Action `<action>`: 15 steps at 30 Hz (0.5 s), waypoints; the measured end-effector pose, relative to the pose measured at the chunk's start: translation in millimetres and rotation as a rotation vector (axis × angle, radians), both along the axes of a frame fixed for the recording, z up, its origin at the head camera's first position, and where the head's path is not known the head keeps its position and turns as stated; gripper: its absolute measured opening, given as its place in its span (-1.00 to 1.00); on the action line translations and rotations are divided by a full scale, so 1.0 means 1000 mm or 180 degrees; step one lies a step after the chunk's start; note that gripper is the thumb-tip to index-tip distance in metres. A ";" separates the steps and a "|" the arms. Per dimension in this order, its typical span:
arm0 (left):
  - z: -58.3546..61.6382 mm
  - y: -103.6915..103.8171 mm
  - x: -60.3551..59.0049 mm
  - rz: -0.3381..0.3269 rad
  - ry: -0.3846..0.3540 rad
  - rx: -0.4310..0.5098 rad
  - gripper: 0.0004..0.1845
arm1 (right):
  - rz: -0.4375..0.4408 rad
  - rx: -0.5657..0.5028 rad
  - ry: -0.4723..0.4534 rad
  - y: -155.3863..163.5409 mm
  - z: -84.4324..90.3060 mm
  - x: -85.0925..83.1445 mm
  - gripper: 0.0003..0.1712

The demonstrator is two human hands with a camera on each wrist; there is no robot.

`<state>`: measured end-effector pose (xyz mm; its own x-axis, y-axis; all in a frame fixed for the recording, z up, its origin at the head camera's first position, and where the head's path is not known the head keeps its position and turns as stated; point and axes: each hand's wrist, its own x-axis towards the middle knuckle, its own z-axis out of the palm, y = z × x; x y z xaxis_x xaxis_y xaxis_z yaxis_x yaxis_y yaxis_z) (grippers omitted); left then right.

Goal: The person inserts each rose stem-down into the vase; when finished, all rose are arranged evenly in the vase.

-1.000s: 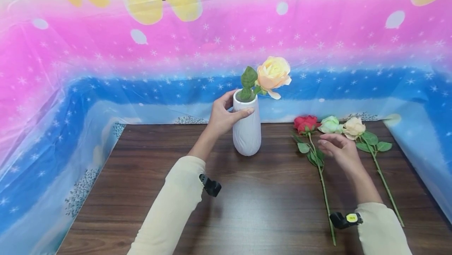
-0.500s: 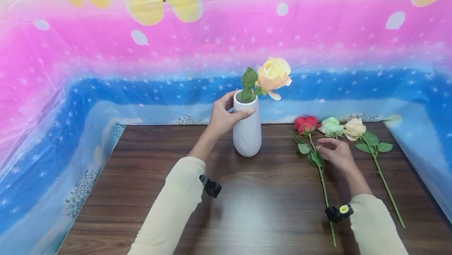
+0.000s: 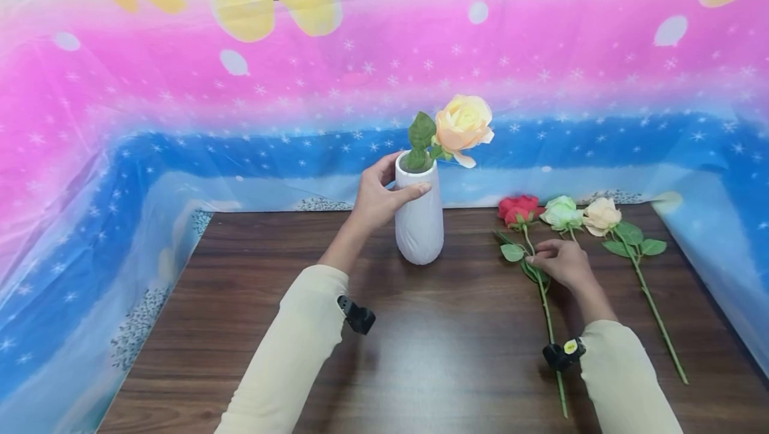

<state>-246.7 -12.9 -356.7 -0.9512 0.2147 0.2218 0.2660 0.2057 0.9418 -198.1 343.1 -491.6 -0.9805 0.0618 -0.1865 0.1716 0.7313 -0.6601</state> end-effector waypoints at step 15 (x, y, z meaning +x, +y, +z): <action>-0.001 -0.001 -0.001 -0.0020 0.0022 -0.0022 -0.23 | -0.0013 -0.0244 -0.0144 -0.003 -0.003 0.000 -0.43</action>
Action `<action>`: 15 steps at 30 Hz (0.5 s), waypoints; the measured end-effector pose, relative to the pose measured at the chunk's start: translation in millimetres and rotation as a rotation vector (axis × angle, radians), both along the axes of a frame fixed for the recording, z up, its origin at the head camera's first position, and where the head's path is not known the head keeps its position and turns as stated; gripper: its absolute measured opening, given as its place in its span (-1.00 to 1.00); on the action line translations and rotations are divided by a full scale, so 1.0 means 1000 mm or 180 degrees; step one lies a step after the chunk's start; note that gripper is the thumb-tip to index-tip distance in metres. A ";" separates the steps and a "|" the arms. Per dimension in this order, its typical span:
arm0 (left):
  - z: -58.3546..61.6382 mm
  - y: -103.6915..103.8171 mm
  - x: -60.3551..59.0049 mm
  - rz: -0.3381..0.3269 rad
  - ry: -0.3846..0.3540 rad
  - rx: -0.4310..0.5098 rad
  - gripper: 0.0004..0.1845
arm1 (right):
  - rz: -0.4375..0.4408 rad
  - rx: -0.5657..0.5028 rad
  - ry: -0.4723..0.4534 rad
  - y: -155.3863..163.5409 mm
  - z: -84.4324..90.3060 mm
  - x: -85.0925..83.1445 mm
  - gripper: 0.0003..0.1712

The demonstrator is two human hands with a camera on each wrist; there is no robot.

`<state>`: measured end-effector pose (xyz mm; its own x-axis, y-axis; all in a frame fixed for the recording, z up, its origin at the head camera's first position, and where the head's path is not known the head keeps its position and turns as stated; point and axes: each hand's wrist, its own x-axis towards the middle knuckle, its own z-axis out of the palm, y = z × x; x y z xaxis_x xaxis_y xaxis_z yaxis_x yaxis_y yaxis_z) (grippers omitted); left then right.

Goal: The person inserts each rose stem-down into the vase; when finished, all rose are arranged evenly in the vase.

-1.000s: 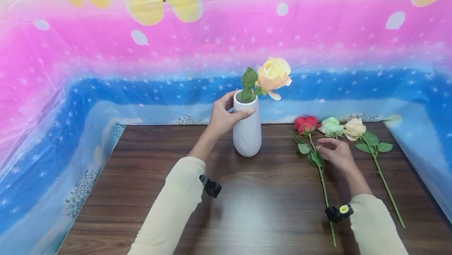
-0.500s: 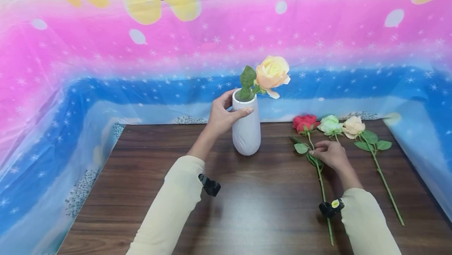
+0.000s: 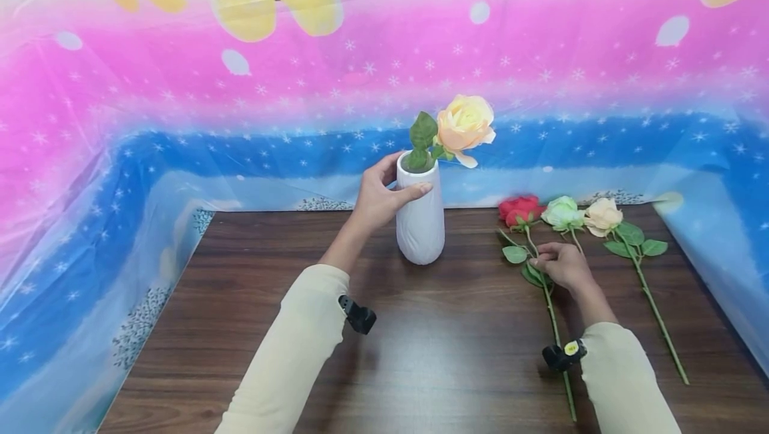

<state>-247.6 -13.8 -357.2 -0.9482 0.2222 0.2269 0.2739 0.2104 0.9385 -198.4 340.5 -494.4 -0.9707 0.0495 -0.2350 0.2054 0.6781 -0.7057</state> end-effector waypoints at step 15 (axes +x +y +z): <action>0.000 0.000 0.000 -0.0016 0.0029 0.0056 -0.25 | -0.0163 -0.0226 -0.0095 0.001 -0.001 0.002 -0.42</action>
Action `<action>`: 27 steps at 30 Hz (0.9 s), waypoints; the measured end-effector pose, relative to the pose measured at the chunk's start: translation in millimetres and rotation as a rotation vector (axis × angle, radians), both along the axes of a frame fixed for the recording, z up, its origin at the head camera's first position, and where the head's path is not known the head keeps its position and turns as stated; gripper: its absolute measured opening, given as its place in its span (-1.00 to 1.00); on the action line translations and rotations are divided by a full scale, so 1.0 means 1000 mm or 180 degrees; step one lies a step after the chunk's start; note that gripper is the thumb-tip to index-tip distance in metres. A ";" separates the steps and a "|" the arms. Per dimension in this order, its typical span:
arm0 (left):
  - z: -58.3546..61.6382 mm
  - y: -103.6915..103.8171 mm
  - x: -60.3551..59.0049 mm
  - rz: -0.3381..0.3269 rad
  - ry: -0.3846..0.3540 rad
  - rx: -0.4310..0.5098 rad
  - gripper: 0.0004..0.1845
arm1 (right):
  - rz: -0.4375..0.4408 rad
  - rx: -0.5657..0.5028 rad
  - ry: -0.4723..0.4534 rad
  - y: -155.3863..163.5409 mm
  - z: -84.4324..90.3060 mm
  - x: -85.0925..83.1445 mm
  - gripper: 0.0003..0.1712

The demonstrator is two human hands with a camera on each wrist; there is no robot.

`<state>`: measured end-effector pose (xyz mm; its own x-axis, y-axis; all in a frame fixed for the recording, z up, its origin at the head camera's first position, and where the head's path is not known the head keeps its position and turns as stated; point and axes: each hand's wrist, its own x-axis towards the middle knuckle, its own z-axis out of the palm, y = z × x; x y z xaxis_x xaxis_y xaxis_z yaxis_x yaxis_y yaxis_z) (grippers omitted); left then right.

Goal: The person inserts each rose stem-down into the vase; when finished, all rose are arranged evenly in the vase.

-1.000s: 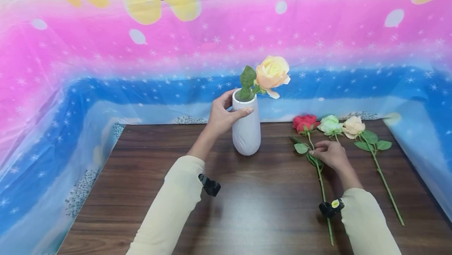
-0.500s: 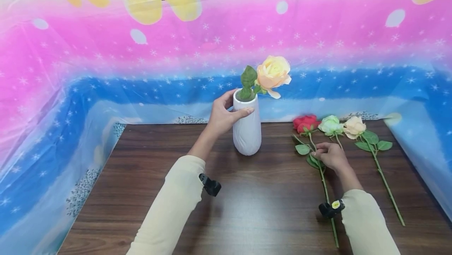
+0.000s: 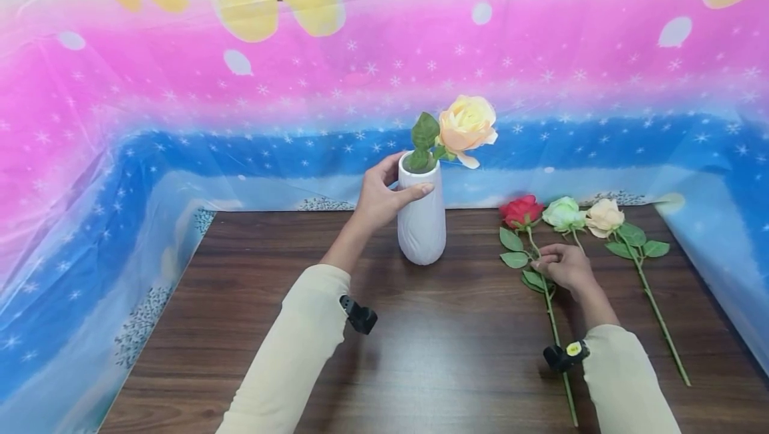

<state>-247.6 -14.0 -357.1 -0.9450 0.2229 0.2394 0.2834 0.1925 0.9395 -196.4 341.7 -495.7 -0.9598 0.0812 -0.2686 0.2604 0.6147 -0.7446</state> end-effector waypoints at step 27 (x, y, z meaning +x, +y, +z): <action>0.003 0.000 0.000 0.0000 -0.0038 -0.0037 -0.24 | -0.0557 -0.2282 0.0421 -0.013 0.059 -0.003 -0.78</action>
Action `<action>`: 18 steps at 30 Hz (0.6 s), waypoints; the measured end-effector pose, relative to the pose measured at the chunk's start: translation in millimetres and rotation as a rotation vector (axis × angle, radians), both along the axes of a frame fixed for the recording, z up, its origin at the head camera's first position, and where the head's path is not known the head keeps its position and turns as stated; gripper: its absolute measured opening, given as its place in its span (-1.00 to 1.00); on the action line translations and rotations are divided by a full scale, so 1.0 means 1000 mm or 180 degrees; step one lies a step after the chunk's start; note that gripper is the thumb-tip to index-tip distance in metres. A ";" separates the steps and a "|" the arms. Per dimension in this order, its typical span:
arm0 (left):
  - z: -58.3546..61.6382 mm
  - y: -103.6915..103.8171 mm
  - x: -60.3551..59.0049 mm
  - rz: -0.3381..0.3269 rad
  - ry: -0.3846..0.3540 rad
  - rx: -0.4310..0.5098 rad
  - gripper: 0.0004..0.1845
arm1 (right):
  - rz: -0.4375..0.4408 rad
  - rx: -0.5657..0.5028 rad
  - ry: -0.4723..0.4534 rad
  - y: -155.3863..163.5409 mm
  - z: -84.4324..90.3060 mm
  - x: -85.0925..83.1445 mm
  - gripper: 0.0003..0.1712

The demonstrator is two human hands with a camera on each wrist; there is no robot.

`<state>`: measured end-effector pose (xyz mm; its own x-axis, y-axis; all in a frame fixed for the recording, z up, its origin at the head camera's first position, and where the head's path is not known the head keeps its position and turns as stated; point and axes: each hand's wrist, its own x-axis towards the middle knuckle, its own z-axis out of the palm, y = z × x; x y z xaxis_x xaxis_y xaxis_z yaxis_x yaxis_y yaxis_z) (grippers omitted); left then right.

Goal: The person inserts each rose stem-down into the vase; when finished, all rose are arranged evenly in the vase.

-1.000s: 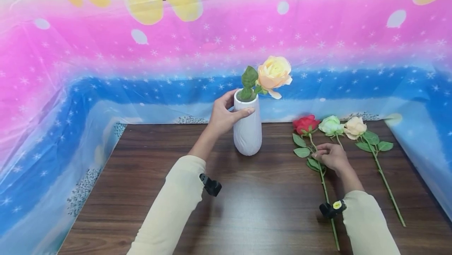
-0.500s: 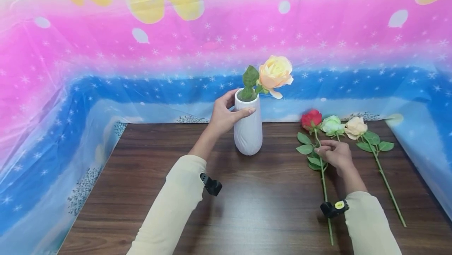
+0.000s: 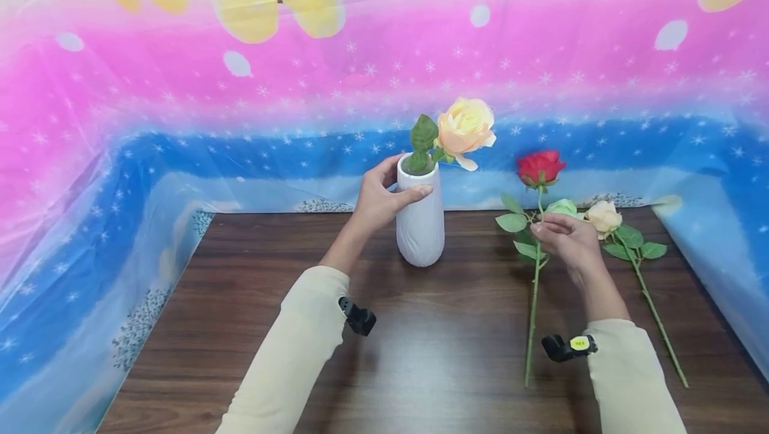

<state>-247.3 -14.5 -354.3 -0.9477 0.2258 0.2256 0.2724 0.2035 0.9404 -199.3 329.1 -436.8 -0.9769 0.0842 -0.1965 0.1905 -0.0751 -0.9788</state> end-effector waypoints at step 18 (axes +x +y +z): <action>-0.003 0.000 0.000 -0.0006 -0.0033 0.0017 -0.24 | -0.0182 -0.0666 0.0561 -0.025 0.041 0.006 -0.83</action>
<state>-247.6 -14.4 -357.1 -0.9495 0.2265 0.2170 0.2630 0.1978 0.9443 -193.6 304.1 -396.3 -0.9924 0.1155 -0.0430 0.0084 -0.2847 -0.9586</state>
